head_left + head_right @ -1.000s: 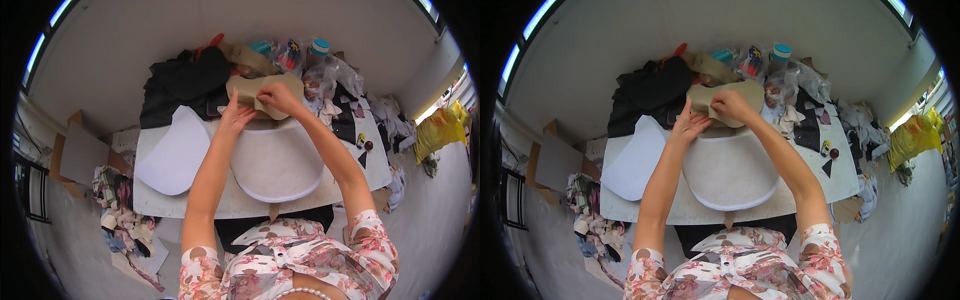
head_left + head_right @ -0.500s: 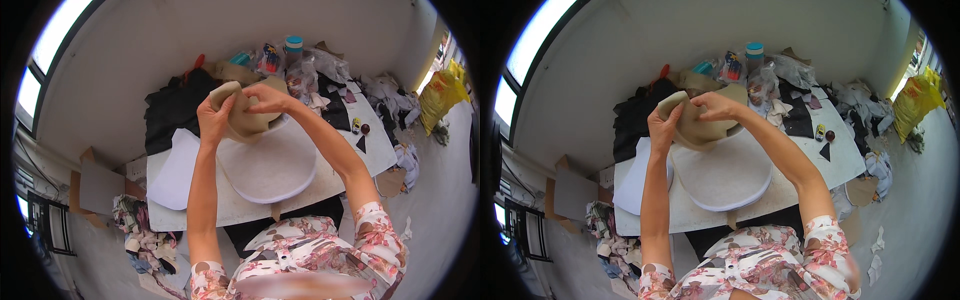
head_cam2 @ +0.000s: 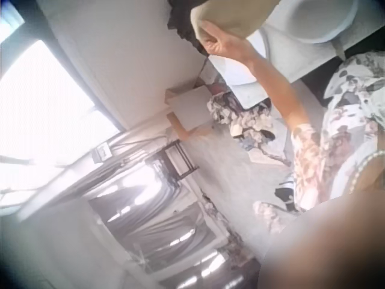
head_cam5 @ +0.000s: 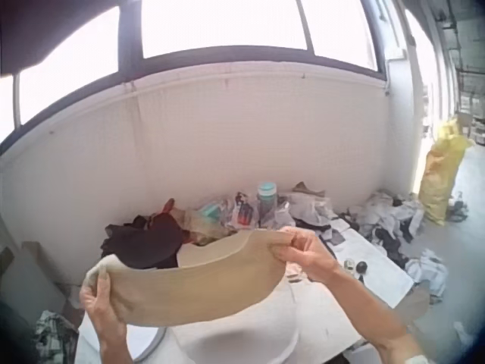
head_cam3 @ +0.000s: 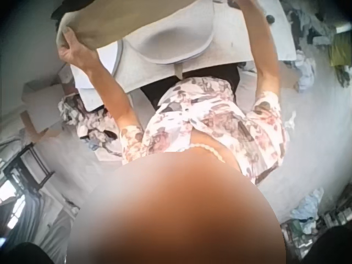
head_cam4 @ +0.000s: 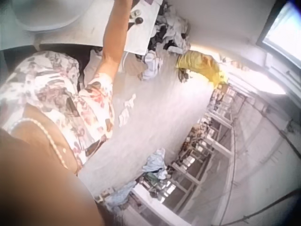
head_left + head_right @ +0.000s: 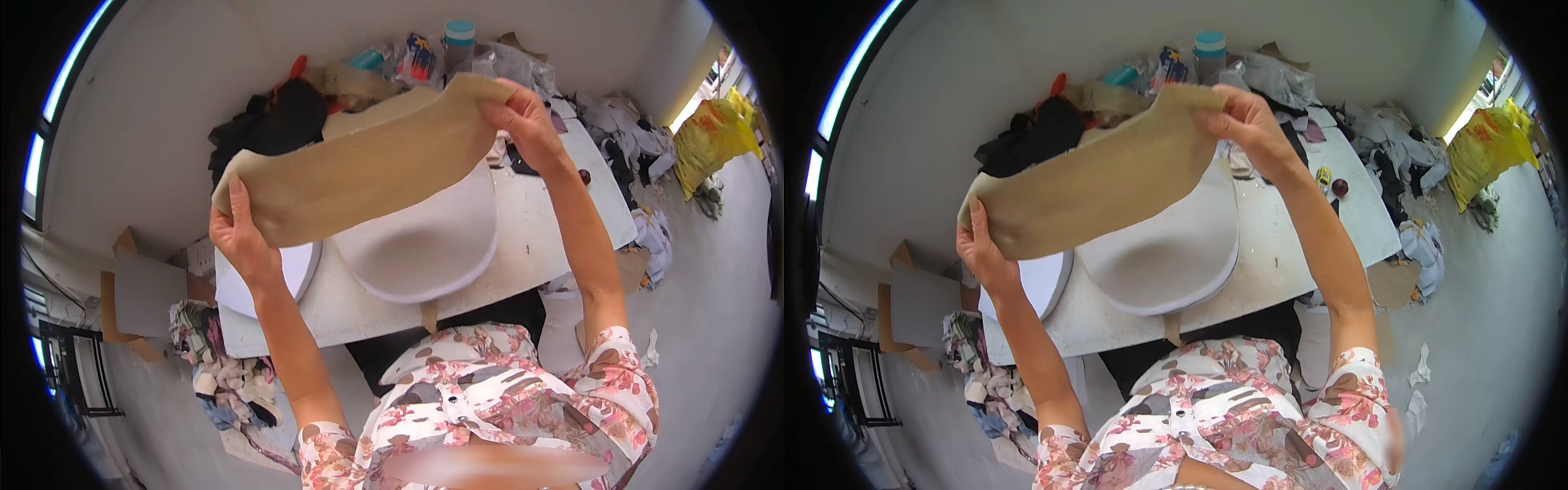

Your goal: The person repeatedly places a white foam pad and a tan fabric cover on a white table, aligning them and smoothing the surfaces. The person handles the foam and fabric one at a time, stacking and restacking them without using any tools.

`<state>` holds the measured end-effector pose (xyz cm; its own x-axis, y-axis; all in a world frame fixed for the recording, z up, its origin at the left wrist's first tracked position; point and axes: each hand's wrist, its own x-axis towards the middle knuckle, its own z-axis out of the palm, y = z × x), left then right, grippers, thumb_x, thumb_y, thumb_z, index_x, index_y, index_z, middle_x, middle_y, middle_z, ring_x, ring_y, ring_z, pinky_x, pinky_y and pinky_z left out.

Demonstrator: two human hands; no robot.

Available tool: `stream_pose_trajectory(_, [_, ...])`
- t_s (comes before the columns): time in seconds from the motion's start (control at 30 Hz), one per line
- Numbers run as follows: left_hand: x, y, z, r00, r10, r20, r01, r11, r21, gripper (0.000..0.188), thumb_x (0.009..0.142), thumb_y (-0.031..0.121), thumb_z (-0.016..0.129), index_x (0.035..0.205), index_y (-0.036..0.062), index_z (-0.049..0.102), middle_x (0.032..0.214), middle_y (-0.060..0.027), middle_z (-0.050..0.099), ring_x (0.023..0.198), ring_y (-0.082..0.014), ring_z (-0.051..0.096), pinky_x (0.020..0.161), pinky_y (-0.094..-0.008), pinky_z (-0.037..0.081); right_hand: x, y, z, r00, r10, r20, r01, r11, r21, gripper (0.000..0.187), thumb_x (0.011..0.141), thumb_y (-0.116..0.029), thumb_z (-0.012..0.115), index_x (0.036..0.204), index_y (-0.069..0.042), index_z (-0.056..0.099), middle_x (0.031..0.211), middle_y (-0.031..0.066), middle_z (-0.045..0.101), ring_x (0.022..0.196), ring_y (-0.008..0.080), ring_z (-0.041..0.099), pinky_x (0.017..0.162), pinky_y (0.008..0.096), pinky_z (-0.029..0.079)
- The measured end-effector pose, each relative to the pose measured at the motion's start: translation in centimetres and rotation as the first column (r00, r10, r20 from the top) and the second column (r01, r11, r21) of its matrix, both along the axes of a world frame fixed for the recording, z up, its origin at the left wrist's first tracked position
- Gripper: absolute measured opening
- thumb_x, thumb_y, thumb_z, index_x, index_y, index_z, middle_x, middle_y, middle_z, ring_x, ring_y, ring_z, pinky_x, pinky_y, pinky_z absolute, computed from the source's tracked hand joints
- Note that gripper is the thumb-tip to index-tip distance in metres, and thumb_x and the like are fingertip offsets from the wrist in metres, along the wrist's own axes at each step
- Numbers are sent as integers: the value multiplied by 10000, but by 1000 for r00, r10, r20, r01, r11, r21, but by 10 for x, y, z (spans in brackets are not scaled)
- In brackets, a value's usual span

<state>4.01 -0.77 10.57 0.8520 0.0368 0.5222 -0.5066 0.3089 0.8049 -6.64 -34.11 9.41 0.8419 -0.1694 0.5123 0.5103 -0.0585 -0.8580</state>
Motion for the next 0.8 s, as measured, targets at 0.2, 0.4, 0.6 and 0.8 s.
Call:
stream_pose_trajectory(0.2, [-19, 13, -11, 985, -151, -78, 146, 987, -67, 197, 940, 177, 590, 1039, 15, 641, 1004, -77, 679, 905, -118, 648, 810, -246, 521, -29, 10, 10, 992, -101, -73, 106, 992, 74, 280, 962, -274, 546, 1111, -44, 600, 891, -25, 633, 721, -2, 560, 603, 159, 451])
stream_pose_trajectory(0.4, [-40, 19, -36, 899, -326, -292, 290, 943, -160, 192, 943, 162, 582, 1065, 22, 631, 1029, -69, 678, 923, -112, 645, 832, -242, 511, -53, 11, 0, 969, -102, -227, 122, 990, 76, 279, 960, -281, 549, 1095, -43, 604, 882, -35, 632, 716, -7, 556, 575, 144, 419])
stream_pose_trajectory(0.6, [-26, 5, -79, 832, -342, -437, 307, 940, -151, 209, 941, 158, 588, 1082, 6, 615, 1029, -63, 669, 914, -107, 636, 814, -243, 511, -41, 12, -35, 939, -122, -320, 158, 983, 89, 289, 946, -302, 572, 1088, -52, 607, 867, -40, 641, 705, 0, 568, 581, 164, 439])
stream_pose_trajectory(0.8, [0, 0, -111, 830, -100, -549, 303, 907, 292, 230, 923, 204, 621, 1006, -10, 637, 793, 3, 639, 662, -50, 557, 587, -199, 444, -18, 0, -78, 872, -231, -432, 206, 973, -104, 259, 943, -285, 570, 1002, -34, 587, 779, 4, 641, 595, 39, 565, 501, 191, 433])
